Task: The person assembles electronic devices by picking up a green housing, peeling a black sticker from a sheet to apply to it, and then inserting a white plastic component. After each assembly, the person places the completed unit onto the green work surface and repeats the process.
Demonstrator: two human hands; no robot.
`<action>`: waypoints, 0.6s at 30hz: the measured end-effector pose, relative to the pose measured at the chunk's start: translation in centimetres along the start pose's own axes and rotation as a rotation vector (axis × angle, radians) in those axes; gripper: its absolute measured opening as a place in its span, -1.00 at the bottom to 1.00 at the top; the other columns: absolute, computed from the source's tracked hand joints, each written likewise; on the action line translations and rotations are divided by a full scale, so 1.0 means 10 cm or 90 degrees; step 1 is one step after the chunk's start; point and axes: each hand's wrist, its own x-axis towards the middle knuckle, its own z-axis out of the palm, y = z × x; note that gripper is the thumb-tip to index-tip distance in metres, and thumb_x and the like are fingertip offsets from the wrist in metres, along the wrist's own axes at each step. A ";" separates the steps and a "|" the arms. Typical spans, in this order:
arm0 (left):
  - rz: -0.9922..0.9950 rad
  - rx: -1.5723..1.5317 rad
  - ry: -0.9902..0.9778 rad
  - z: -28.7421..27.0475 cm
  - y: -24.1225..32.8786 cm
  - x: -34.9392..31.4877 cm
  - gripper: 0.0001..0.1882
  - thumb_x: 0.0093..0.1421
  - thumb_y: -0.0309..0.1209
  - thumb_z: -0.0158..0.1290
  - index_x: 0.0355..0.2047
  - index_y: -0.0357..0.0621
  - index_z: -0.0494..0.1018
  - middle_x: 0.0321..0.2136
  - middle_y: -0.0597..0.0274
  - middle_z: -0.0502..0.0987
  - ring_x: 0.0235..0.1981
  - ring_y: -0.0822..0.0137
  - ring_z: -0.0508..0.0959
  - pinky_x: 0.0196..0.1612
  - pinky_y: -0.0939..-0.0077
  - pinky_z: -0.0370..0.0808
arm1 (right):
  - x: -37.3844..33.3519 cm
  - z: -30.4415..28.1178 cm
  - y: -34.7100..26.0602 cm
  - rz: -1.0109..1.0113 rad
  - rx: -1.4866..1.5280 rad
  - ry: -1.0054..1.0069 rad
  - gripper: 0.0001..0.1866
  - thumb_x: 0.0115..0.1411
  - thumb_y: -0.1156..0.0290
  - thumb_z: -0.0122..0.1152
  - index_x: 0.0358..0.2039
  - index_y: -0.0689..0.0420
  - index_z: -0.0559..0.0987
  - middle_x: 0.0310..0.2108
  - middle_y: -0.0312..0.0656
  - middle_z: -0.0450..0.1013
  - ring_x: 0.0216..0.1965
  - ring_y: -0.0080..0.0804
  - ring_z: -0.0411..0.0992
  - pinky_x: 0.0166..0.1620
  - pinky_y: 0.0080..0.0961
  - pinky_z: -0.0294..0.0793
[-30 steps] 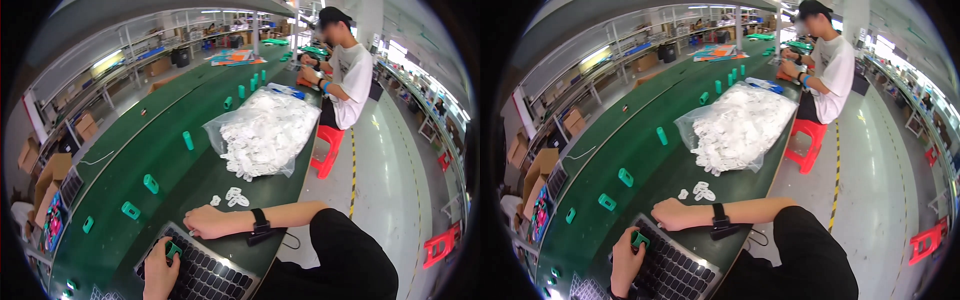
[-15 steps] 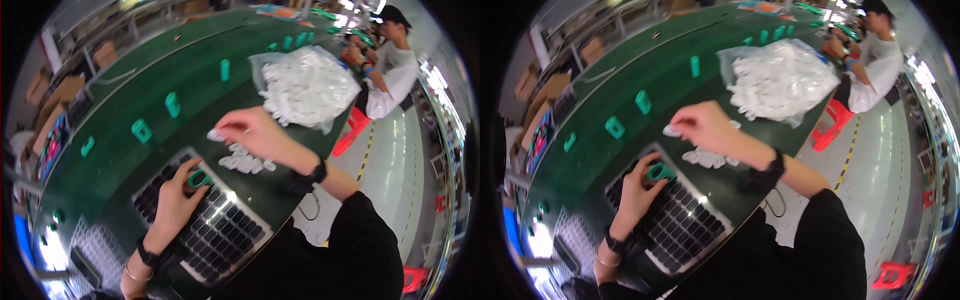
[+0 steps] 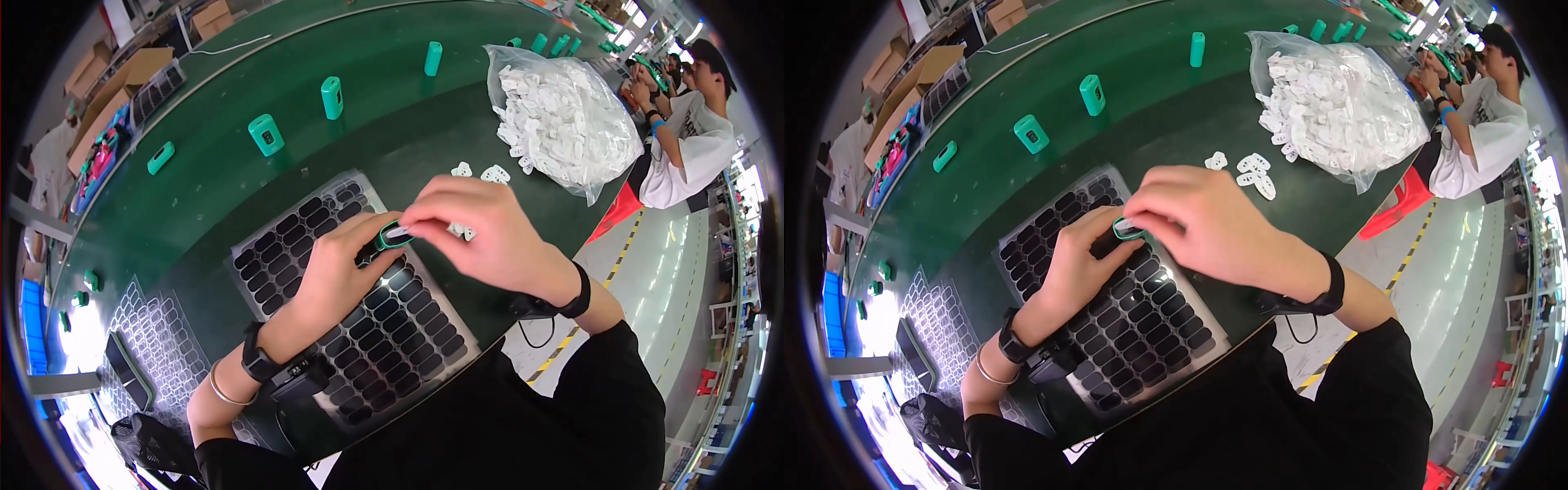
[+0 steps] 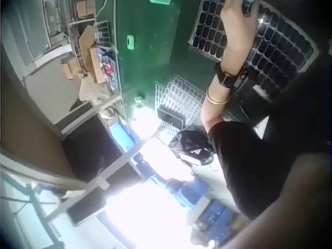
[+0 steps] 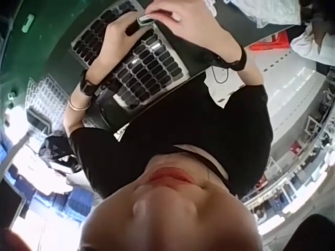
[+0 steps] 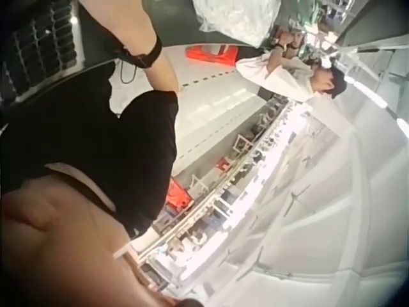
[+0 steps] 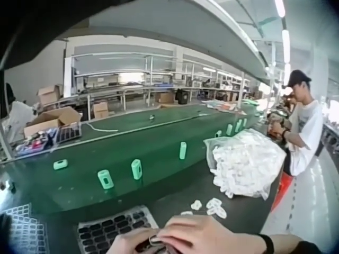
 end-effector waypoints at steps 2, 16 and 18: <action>0.001 0.010 -0.012 -0.01 0.02 0.00 -0.64 -0.02 -0.55 0.18 -0.15 -0.28 0.45 -0.33 0.08 0.51 -0.38 0.25 0.51 -0.30 0.50 0.44 | -0.01 0.08 0.01 -0.049 -0.051 0.014 -0.89 -0.04 0.61 0.27 -0.45 0.19 0.55 -0.48 -0.25 0.43 -0.52 -0.37 0.42 -0.47 -0.56 0.40; 0.062 0.034 0.003 0.04 -0.02 0.04 -0.62 0.00 -0.56 0.15 -0.12 -0.17 0.43 -0.34 0.07 0.49 -0.36 0.03 0.52 -0.36 0.33 0.48 | -0.01 -0.15 -0.02 -0.043 -0.263 -0.192 -0.72 -0.26 0.66 0.16 -0.45 0.12 0.60 -0.25 -0.25 0.36 -0.20 -0.36 0.38 -0.40 -0.50 0.44; 0.070 0.032 0.006 0.04 -0.01 0.04 -0.62 0.00 -0.56 0.15 -0.12 -0.17 0.43 -0.33 0.07 0.49 -0.36 0.03 0.52 -0.36 0.33 0.48 | 0.01 -0.20 -0.03 -0.055 -0.243 -0.219 -0.71 -0.26 0.67 0.16 -0.44 0.12 0.61 -0.23 -0.25 0.35 -0.20 -0.36 0.38 -0.40 -0.51 0.45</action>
